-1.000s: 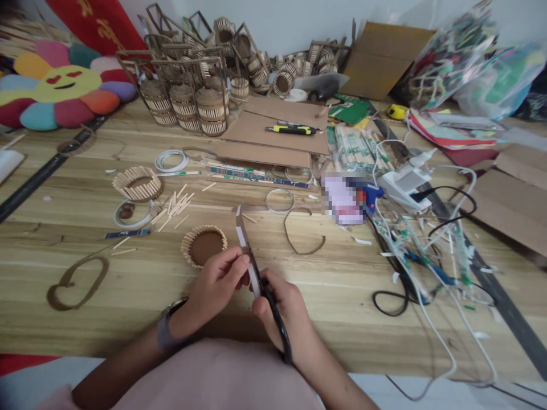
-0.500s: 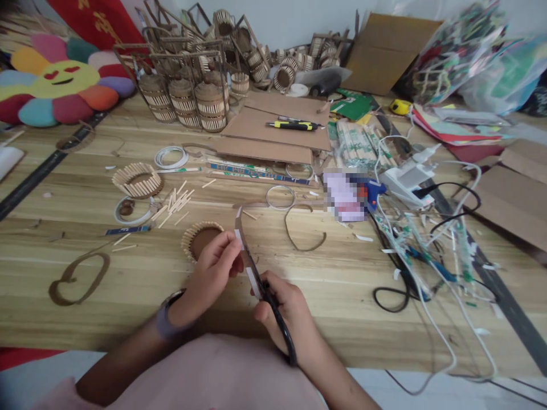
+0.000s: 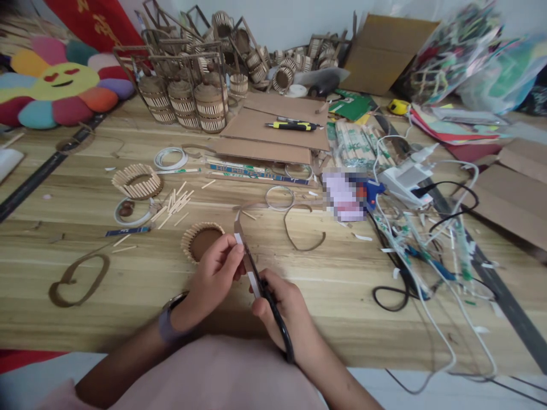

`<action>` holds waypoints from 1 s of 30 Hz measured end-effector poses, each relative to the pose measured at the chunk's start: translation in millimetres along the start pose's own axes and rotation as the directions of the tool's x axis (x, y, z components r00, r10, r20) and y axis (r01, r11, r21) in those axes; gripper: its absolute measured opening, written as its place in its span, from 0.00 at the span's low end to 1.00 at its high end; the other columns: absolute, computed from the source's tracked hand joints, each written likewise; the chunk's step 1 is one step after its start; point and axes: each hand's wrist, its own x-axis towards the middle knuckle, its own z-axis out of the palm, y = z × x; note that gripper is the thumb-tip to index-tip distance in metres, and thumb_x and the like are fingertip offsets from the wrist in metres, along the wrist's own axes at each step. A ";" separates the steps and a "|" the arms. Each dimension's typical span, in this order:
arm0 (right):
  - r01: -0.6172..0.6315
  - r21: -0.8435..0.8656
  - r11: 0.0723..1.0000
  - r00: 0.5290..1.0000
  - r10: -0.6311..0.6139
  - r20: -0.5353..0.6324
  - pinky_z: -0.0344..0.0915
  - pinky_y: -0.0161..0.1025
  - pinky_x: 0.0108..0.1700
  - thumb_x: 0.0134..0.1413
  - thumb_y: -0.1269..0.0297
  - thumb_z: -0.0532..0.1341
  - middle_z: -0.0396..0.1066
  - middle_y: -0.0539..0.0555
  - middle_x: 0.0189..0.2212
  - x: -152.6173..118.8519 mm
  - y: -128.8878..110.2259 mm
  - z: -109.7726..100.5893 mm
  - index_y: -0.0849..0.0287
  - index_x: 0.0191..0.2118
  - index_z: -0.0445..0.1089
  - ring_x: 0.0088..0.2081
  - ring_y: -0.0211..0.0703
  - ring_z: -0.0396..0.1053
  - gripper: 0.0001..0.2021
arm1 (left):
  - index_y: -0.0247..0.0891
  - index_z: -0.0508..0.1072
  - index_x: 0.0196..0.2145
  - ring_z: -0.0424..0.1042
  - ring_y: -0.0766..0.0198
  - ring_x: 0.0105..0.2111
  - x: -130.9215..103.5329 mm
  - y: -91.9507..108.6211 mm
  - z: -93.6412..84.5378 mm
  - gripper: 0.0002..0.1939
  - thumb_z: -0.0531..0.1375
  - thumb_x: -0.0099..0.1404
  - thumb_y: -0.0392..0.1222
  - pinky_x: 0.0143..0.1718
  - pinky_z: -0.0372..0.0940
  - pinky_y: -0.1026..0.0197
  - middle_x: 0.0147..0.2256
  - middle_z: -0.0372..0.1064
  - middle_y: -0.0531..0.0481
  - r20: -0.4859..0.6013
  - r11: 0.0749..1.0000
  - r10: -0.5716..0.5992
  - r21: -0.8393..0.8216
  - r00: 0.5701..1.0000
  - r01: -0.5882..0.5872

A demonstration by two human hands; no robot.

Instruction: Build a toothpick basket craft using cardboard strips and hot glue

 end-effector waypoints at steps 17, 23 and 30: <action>-0.040 0.014 0.999 0.999 0.040 -0.026 0.55 0.34 0.21 0.47 0.22 0.43 0.59 0.47 0.17 0.6 -3.1 -0.8 0.56 0.29 0.61 0.20 0.37 0.57 0.36 | 0.40 0.61 0.27 0.62 0.70 0.20 -2.7 -1.7 2.8 0.15 0.52 0.69 0.48 0.23 0.57 0.67 0.21 0.60 0.58 0.075 1.000 -0.022 0.007 0.997 0.022; -0.005 -0.046 0.999 1.000 0.006 0.018 0.53 0.34 0.21 0.47 0.22 0.42 0.57 0.46 0.17 0.6 -1.7 -4.4 0.55 0.26 0.57 0.20 0.36 0.55 0.36 | 0.40 0.59 0.24 0.61 0.69 0.22 2.4 1.4 -0.7 0.16 0.52 0.68 0.48 0.24 0.57 0.67 0.20 0.59 0.58 -0.013 0.999 -0.023 0.029 1.000 0.023; 0.026 -0.077 0.997 1.000 -0.025 0.009 0.53 0.34 0.22 0.46 0.21 0.41 0.56 0.45 0.18 1.9 -2.3 -5.3 0.56 0.28 0.60 0.20 0.35 0.53 0.37 | 0.40 0.59 0.24 0.60 0.70 0.20 1.9 0.3 -0.1 0.16 0.52 0.68 0.48 0.24 0.57 0.67 0.19 0.59 0.58 0.004 0.999 -0.034 -0.012 0.999 0.034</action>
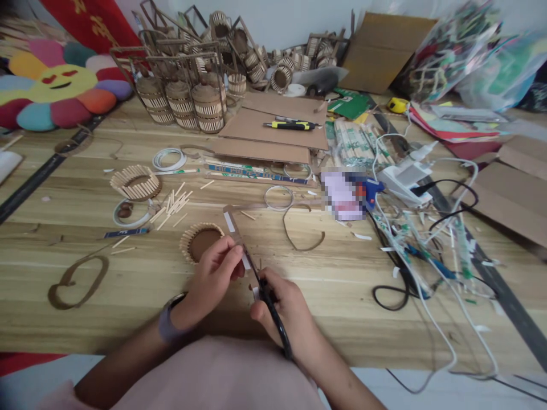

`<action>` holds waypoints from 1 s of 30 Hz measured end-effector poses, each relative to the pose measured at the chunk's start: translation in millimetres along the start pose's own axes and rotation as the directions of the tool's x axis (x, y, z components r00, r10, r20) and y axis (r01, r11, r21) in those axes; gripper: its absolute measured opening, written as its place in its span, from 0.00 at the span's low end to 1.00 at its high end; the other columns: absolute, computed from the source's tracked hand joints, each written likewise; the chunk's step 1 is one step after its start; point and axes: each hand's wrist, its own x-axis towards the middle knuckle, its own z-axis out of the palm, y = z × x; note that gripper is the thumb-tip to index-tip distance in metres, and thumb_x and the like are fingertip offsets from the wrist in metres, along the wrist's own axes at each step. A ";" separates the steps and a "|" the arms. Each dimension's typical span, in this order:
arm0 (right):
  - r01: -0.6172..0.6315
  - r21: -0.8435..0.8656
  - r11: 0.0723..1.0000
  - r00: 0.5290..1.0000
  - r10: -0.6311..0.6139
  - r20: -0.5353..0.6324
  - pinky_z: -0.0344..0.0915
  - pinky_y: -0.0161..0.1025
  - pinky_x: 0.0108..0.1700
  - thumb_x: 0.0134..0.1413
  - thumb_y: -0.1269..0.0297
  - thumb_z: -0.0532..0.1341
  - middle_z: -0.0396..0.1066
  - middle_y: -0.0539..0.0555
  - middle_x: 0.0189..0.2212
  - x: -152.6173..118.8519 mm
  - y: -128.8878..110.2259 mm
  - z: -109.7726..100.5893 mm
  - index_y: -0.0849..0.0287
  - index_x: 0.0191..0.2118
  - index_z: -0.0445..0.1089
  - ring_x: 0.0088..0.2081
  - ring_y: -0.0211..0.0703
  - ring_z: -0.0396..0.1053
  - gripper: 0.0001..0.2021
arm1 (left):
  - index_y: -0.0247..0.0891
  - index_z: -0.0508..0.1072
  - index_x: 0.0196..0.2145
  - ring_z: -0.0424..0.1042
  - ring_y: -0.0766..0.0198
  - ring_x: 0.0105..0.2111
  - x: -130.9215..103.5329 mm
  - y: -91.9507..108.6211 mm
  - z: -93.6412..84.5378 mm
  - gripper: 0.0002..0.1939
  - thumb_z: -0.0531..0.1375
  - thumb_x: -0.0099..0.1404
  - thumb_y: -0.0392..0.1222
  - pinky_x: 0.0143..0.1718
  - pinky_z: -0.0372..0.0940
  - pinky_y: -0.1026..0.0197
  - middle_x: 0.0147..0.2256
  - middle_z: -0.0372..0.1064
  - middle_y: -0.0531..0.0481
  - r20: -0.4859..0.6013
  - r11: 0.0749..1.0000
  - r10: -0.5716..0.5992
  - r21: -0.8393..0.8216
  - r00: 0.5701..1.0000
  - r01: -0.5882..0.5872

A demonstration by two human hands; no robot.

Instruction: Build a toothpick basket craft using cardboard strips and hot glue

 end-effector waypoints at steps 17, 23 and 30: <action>-0.008 0.047 0.999 1.000 0.008 0.003 0.56 0.35 0.22 0.48 0.23 0.42 0.62 0.48 0.19 2.8 -1.2 -1.8 0.56 0.31 0.63 0.20 0.37 0.58 0.37 | 0.40 0.59 0.25 0.59 0.70 0.20 -3.5 -1.8 5.2 0.15 0.52 0.69 0.46 0.22 0.55 0.67 0.20 0.58 0.59 0.081 0.999 0.006 -0.052 0.997 -0.002; -0.033 0.045 0.998 0.999 0.034 -0.019 0.56 0.35 0.23 0.47 0.22 0.44 0.59 0.47 0.18 3.5 1.6 -0.1 0.56 0.28 0.61 0.21 0.38 0.57 0.36 | 0.40 0.60 0.24 0.59 0.70 0.20 -2.8 -3.1 5.5 0.16 0.53 0.69 0.46 0.23 0.55 0.67 0.19 0.58 0.59 0.076 0.999 0.017 -0.049 0.997 -0.013; 0.002 0.039 0.999 1.000 -0.001 -0.027 0.54 0.34 0.22 0.49 0.24 0.44 0.57 0.46 0.19 1.2 6.9 -5.5 0.56 0.27 0.58 0.21 0.36 0.56 0.35 | 0.39 0.61 0.24 0.59 0.69 0.21 -1.0 -4.8 2.8 0.18 0.53 0.68 0.51 0.24 0.55 0.66 0.21 0.60 0.57 0.074 0.999 0.022 -0.029 0.997 -0.020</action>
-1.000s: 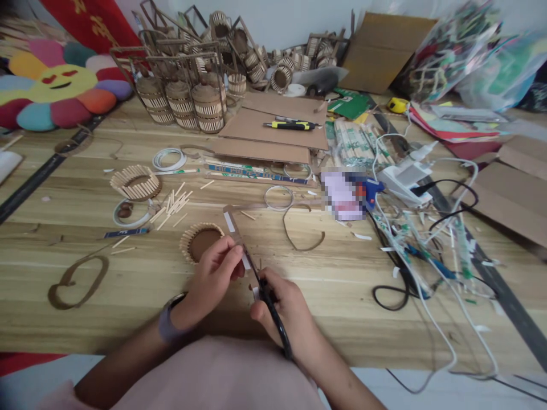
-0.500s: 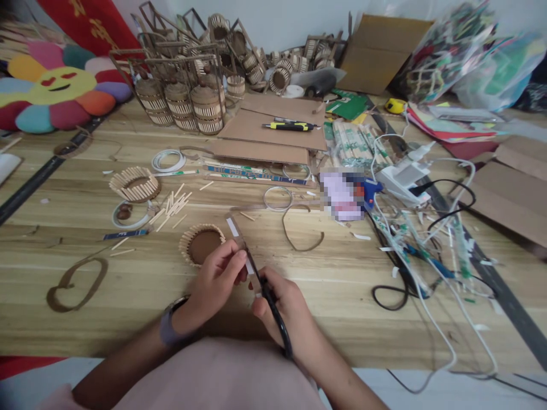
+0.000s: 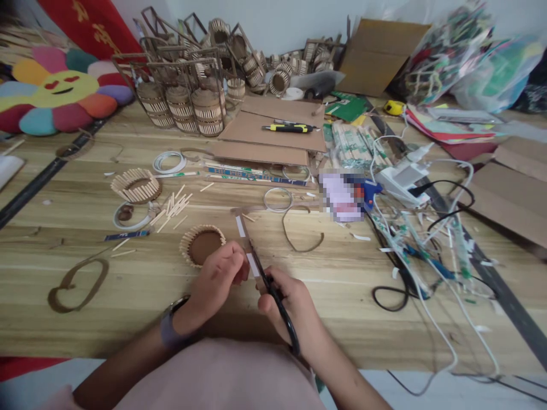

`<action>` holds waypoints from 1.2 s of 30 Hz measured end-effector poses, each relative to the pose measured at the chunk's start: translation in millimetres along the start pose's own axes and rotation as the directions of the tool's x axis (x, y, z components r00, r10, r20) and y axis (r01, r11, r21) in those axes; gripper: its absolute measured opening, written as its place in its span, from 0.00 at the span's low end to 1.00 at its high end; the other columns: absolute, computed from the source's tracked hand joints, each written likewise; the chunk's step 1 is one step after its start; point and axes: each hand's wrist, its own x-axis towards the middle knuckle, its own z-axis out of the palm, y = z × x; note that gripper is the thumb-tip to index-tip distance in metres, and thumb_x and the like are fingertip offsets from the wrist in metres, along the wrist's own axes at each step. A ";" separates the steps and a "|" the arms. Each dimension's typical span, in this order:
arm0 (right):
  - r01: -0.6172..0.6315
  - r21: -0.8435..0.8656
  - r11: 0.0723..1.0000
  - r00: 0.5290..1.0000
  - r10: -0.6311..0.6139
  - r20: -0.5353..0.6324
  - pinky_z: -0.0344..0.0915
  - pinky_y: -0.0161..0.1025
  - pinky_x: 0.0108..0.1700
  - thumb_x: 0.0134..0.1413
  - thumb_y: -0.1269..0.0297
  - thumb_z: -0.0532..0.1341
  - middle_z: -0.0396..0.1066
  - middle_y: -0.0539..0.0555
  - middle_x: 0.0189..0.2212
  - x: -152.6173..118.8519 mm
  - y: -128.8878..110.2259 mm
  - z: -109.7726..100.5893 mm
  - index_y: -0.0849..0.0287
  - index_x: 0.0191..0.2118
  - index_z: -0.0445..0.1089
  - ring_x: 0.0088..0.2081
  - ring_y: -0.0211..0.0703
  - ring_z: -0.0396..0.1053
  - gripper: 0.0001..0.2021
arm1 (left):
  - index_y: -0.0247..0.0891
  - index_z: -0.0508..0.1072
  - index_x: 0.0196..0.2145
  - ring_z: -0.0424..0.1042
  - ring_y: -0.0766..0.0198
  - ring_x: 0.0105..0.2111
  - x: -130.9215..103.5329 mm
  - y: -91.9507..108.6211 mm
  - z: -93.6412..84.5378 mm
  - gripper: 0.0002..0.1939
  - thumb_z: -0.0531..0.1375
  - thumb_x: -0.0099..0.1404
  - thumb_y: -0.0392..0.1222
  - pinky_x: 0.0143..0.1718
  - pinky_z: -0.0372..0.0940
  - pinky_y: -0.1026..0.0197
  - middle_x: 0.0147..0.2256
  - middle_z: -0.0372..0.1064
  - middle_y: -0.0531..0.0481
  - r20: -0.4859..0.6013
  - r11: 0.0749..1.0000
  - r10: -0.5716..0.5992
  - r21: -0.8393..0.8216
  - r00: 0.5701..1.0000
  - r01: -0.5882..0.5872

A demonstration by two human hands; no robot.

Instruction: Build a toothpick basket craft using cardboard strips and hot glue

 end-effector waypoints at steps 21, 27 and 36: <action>0.014 -0.011 1.000 0.999 -0.014 0.046 0.56 0.34 0.23 0.48 0.23 0.43 0.59 0.47 0.18 0.6 -1.5 3.3 0.57 0.29 0.62 0.20 0.37 0.59 0.37 | 0.40 0.61 0.23 0.58 0.70 0.20 -1.5 -3.3 2.7 0.17 0.52 0.69 0.46 0.23 0.55 0.67 0.19 0.58 0.58 -0.144 1.000 0.030 0.011 0.989 -0.029; 0.028 -0.006 1.000 0.999 -0.028 0.044 0.55 0.34 0.22 0.48 0.23 0.44 0.60 0.47 0.19 1.2 -3.4 2.8 0.57 0.30 0.63 0.20 0.37 0.59 0.37 | 0.40 0.60 0.23 0.59 0.69 0.20 -3.1 -2.5 4.5 0.17 0.52 0.68 0.46 0.23 0.55 0.67 0.19 0.58 0.58 -0.139 0.999 0.034 0.017 0.990 -0.032; 0.061 -0.052 0.997 0.998 -0.060 0.006 0.53 0.34 0.23 0.50 0.24 0.44 0.58 0.46 0.18 6.0 0.5 3.9 0.56 0.26 0.59 0.20 0.36 0.56 0.35 | 0.40 0.59 0.22 0.60 0.69 0.20 -3.4 0.1 7.8 0.17 0.52 0.67 0.47 0.22 0.55 0.67 0.18 0.57 0.58 -0.100 1.000 0.029 -0.001 0.995 -0.030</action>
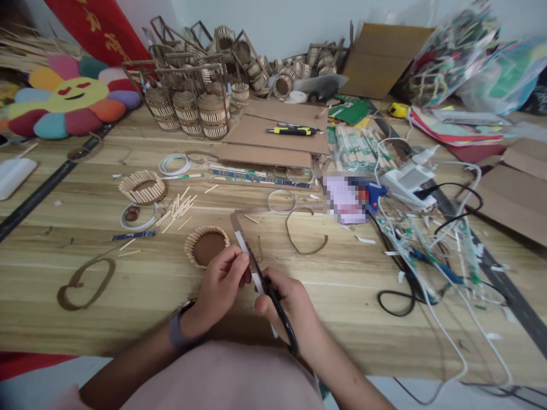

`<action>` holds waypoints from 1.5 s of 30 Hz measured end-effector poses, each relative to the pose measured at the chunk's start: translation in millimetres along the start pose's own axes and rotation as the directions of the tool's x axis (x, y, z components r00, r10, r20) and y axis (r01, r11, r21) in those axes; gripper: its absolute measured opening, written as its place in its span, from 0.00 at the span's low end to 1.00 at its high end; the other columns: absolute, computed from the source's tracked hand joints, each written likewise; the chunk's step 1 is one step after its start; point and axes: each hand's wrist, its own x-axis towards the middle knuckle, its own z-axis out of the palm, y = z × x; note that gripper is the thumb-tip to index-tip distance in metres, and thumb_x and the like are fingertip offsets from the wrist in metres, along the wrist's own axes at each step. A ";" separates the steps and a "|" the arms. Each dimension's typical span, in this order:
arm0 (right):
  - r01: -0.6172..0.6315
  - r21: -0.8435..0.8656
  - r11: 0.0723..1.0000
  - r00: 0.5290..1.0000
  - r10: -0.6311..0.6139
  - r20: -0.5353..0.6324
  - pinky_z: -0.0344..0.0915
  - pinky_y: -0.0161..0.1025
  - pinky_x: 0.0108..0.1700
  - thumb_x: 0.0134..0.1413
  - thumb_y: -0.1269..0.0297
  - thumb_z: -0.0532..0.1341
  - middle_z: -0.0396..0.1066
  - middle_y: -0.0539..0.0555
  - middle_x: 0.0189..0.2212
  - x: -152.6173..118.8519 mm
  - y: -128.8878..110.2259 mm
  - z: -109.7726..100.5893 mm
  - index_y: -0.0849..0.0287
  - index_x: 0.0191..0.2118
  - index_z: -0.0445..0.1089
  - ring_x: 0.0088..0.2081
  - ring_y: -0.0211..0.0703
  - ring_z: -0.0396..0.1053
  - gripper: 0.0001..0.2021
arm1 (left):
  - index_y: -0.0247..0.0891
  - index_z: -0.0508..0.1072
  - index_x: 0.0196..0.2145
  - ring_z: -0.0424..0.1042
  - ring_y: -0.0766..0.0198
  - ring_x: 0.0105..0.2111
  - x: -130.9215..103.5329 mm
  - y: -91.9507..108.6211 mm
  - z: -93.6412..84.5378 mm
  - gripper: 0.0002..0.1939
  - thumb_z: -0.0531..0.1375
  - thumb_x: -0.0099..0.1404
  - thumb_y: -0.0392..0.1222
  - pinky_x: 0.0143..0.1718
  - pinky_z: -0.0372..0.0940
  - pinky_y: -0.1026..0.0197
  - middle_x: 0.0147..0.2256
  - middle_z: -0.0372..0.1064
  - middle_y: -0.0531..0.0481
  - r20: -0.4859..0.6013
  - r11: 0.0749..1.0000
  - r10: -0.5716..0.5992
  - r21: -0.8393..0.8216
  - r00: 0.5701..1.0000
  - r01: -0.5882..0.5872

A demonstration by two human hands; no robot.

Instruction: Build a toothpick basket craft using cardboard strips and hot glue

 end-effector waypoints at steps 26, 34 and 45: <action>-0.056 0.022 0.998 0.993 0.054 0.101 0.55 0.34 0.23 0.46 0.22 0.45 0.57 0.46 0.19 -5.2 -1.4 -13.6 0.56 0.26 0.60 0.21 0.36 0.56 0.36 | 0.40 0.60 0.23 0.58 0.70 0.19 1.8 1.2 -1.6 0.12 0.54 0.63 0.45 0.22 0.55 0.67 0.18 0.58 0.59 -0.034 0.998 -0.056 -0.012 0.998 0.055; -0.073 0.015 0.997 0.994 0.072 0.078 0.54 0.34 0.22 0.49 0.28 0.52 0.57 0.45 0.19 -6.2 -0.1 -11.3 0.57 0.27 0.62 0.21 0.36 0.55 0.31 | 0.40 0.59 0.22 0.58 0.71 0.19 0.7 1.6 -0.1 0.13 0.54 0.62 0.45 0.22 0.55 0.67 0.18 0.58 0.58 -0.017 0.997 -0.069 -0.023 0.998 0.068; -0.048 -0.015 0.999 0.999 0.049 0.020 0.56 0.34 0.23 0.51 0.29 0.52 0.57 0.46 0.19 -1.7 -3.1 -12.0 0.56 0.24 0.59 0.21 0.36 0.54 0.30 | 0.40 0.59 0.22 0.57 0.71 0.18 0.2 -0.8 1.3 0.14 0.55 0.61 0.47 0.22 0.55 0.67 0.17 0.58 0.58 0.059 0.994 -0.101 -0.040 0.993 0.103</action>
